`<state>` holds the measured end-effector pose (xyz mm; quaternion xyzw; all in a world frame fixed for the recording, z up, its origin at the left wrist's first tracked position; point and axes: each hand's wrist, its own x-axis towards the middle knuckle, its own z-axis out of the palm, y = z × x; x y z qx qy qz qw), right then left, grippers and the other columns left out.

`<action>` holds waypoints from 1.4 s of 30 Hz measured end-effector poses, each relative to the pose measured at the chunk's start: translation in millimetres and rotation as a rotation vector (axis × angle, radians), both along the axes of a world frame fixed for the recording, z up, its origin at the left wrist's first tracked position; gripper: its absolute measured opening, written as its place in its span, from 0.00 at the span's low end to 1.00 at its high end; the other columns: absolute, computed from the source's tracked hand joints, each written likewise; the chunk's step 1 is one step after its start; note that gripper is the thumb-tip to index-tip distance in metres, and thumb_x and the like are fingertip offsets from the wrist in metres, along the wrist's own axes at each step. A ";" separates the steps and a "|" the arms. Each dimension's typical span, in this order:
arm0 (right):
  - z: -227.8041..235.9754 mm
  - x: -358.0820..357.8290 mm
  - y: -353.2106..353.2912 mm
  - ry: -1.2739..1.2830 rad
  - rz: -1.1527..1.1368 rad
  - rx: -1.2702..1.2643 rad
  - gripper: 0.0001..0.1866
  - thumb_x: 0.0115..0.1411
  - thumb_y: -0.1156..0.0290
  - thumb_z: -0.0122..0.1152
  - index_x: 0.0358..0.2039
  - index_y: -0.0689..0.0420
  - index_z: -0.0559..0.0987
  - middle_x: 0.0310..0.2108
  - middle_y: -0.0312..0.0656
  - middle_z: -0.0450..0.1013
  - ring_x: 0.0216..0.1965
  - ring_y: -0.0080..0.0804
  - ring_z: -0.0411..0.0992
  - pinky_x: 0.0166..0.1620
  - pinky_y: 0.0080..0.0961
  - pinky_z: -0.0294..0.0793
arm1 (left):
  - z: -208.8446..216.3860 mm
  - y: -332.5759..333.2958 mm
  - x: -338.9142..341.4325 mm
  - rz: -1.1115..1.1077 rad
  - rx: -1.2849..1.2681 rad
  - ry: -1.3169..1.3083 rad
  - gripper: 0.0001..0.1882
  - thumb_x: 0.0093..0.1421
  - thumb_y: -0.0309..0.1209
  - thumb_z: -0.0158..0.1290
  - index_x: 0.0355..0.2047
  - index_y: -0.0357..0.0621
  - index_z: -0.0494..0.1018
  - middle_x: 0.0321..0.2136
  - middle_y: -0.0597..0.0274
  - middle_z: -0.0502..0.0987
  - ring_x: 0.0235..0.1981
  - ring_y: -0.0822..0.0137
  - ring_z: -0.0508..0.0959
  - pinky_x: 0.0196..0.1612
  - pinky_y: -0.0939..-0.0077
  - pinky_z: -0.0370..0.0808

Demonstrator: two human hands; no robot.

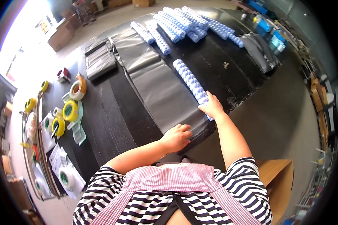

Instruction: The person places blue foam rollers into gray plastic bags, folds the bags over by hand, and applies adhesive tape from a dispenser to seal the packages one at a time.

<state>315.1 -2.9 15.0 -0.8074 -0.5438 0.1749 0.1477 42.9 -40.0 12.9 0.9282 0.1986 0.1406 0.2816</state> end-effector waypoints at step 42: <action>20.6 18.9 -134.5 0.038 1.157 0.650 0.28 0.53 0.75 0.66 0.55 0.38 0.79 0.63 0.46 0.66 0.43 0.43 0.80 0.43 0.32 0.83 | 15.5 35.0 12.5 0.556 -0.505 -0.292 0.07 0.62 0.25 0.55 0.40 0.39 0.78 0.37 0.59 0.83 0.34 0.69 0.79 0.42 0.73 0.77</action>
